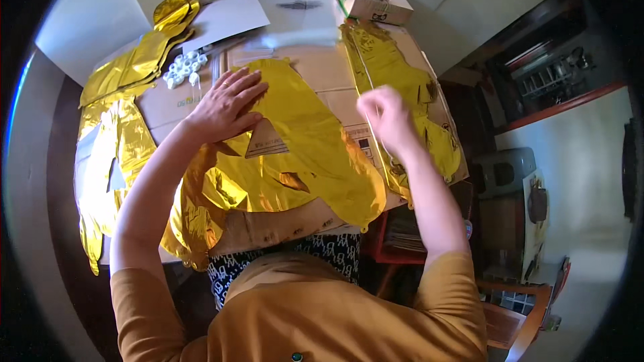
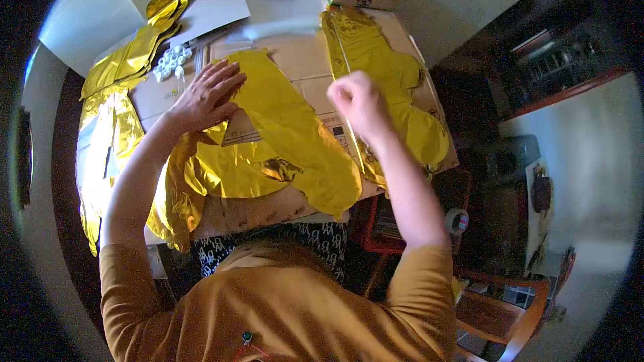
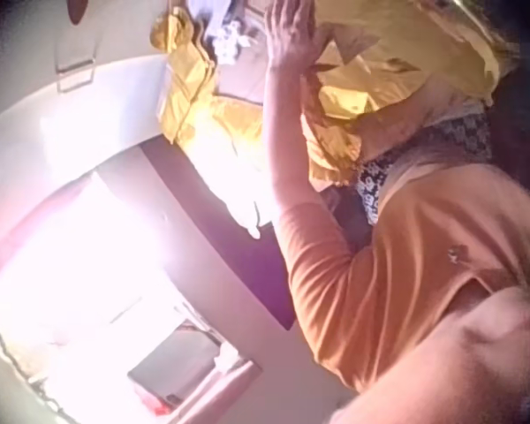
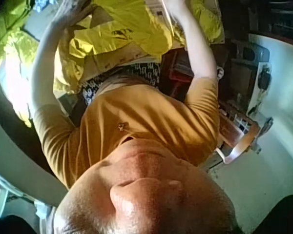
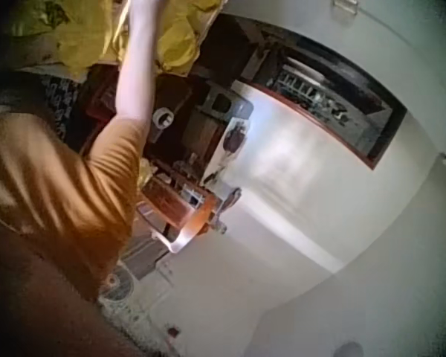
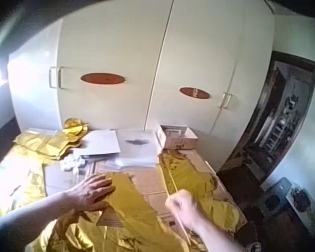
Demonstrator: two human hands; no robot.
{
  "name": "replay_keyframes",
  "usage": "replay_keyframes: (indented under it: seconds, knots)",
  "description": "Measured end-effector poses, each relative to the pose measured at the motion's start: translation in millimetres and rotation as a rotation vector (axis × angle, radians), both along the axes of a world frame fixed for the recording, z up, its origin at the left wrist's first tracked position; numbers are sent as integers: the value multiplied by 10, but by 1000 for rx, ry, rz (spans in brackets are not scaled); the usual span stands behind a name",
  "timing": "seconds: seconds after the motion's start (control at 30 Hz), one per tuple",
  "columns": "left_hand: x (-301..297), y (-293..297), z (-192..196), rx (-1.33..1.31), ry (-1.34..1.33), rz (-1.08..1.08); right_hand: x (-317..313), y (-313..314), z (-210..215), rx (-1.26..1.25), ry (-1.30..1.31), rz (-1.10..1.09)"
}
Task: Folding and packaging gold foil balloons into retail sleeves.
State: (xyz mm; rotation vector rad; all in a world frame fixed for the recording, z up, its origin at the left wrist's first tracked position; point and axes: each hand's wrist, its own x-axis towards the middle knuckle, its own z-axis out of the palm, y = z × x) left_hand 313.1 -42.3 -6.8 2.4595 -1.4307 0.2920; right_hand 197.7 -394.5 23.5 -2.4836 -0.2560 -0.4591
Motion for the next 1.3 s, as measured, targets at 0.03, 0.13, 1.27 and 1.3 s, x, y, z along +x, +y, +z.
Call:
replay_keyframes:
  seconds: [0.03, 0.13, 1.27, 1.3]
  knots:
    - [3, -4, 5, -8, -54, 9, 254, -132, 45, 133, 149, -133]
    - [38, -172, 82, -136, -117, -38, 1076, -795, -101, 137, 230, -413]
    - [635, -2381, -233, -229, 6, -55, 1301, -1824, -742, 872, -30, -311]
    - [682, -2159, -251, -156, 12, 66, 1241, -1209, -426, 1277, 90, -173]
